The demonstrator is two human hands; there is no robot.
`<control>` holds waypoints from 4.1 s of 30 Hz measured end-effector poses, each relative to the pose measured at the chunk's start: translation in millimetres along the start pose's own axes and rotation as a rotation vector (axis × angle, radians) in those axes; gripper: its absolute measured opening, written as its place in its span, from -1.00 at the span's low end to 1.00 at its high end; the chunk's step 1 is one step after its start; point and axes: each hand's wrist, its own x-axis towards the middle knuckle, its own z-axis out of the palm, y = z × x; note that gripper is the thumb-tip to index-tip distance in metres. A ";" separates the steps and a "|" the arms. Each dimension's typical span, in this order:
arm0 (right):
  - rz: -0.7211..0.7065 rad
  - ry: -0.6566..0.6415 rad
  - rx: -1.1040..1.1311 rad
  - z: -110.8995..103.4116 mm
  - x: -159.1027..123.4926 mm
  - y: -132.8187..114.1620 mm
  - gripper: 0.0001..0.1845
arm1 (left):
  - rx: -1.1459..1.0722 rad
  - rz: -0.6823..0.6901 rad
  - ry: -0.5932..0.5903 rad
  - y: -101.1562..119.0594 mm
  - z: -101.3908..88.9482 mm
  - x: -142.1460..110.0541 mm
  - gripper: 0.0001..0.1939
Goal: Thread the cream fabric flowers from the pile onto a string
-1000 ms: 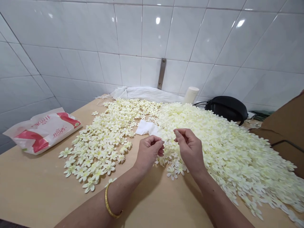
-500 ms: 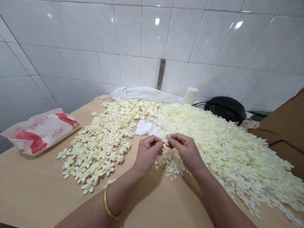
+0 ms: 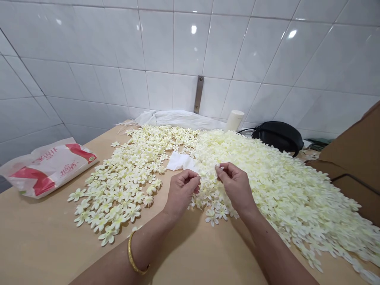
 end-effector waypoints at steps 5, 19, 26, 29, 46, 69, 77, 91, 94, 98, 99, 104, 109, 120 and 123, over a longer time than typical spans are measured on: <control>-0.395 0.034 -0.326 -1.1 -5.8 -4.2 -0.87 | -0.006 -0.006 -0.005 -2.1 1.1 -0.1 -0.87; -0.390 -0.208 -0.386 4.3 -10.6 -1.3 -0.78 | -0.069 -0.016 -0.061 -6.8 0.0 1.5 -0.88; -0.366 -0.255 -0.399 4.0 -10.1 -0.6 -0.77 | -0.125 -0.065 -0.107 -3.4 -0.6 1.2 -0.89; -0.353 -0.279 -0.398 4.5 -10.1 0.0 -0.77 | -0.132 -0.078 -0.103 -0.1 -0.1 -0.1 -0.89; -0.667 -0.132 -0.299 0.0 -15.8 -13.1 -0.83 | -0.094 -0.051 0.042 -3.6 -1.7 2.8 -0.86; -0.054 -0.489 -0.103 4.0 -3.0 -7.2 -0.76 | 0.037 -0.104 -0.021 -2.9 1.5 2.3 -0.86; -0.015 -0.317 -0.169 8.5 -5.2 -9.1 -0.71 | 0.154 0.063 -0.065 -6.3 2.2 -2.0 -0.83; 0.041 -0.241 0.027 -0.2 -4.3 -3.8 -0.58 | 0.021 -0.030 -0.129 18.4 15.6 -3.6 -0.84; 0.064 -0.269 0.110 -3.4 -8.3 -5.2 -0.61 | -0.004 -0.038 -0.104 19.8 21.2 -5.4 -0.87; 0.137 -0.295 0.327 -10.9 -12.1 -6.8 -0.70 | -0.010 -0.032 -0.050 14.0 29.0 -9.3 -0.87; 0.152 -0.301 0.366 -13.1 -12.4 -7.0 -0.70 | -0.014 -0.029 -0.039 12.0 30.6 -9.5 -0.86; 0.154 -0.325 0.400 -22.9 -8.4 -5.5 -0.74 | -0.024 -0.039 -0.062 9.1 35.3 -2.9 -0.85; 0.068 -0.230 0.159 -26.0 -5.9 -2.7 -0.82 | -0.106 -0.122 -0.160 11.2 38.0 4.3 -0.81; 0.078 -0.180 0.050 -20.6 -6.4 3.4 -0.68 | -0.197 -0.162 -0.227 0.1 35.8 6.2 -0.86; 0.161 -0.252 0.209 -20.1 -6.1 5.0 -0.69 | -0.156 -0.137 -0.147 -1.3 33.7 8.3 -0.90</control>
